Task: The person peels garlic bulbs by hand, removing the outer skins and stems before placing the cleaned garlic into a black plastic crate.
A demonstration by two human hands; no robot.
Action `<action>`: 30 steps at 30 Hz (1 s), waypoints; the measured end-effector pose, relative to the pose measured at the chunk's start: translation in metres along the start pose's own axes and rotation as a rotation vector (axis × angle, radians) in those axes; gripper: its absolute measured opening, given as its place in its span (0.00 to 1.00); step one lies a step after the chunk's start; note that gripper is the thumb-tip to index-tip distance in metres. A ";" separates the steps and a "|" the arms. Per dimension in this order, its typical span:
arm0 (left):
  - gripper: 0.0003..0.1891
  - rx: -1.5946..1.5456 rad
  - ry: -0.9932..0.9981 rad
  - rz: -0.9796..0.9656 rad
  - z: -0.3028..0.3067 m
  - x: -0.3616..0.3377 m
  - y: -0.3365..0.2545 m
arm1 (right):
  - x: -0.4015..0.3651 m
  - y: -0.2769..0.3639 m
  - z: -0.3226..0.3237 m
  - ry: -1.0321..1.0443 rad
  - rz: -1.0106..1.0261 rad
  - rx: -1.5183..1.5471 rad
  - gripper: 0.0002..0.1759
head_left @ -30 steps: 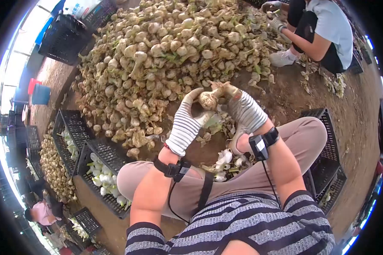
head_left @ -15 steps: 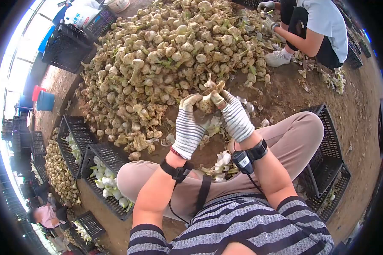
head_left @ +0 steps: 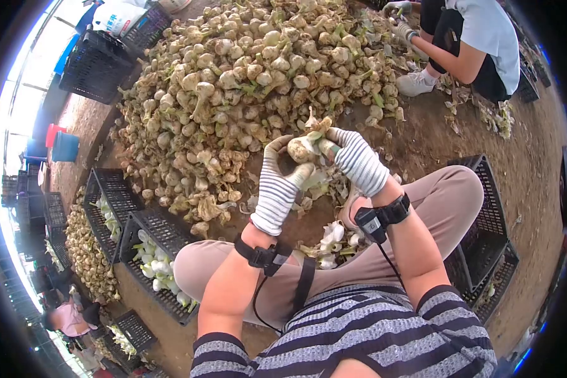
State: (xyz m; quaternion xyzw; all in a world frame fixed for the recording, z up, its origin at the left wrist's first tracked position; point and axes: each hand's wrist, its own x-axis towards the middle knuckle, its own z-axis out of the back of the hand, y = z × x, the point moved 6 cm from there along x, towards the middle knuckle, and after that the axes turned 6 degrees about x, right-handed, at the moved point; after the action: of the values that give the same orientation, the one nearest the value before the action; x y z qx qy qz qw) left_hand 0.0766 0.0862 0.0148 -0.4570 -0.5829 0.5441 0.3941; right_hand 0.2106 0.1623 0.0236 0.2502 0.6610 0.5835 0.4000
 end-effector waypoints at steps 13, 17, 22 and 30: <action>0.07 0.579 -0.228 0.096 0.039 0.022 0.053 | -0.013 -0.055 0.005 0.035 -0.173 0.553 0.16; 0.10 0.305 -0.064 0.087 0.009 0.014 0.027 | -0.018 -0.055 -0.006 0.130 -0.142 0.234 0.18; 0.07 -0.005 -0.246 0.361 0.045 0.013 0.014 | -0.010 -0.077 0.030 -0.100 -0.132 0.223 0.17; 0.12 -0.269 -0.081 0.254 0.038 0.012 -0.020 | 0.002 -0.171 0.018 0.232 -0.011 -0.821 0.24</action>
State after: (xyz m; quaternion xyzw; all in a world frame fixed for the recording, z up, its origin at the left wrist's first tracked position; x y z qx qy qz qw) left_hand 0.0349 0.0874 0.0304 -0.5530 -0.6034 0.5248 0.2338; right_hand 0.2476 0.1415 -0.1435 -0.0008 0.4158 0.8204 0.3924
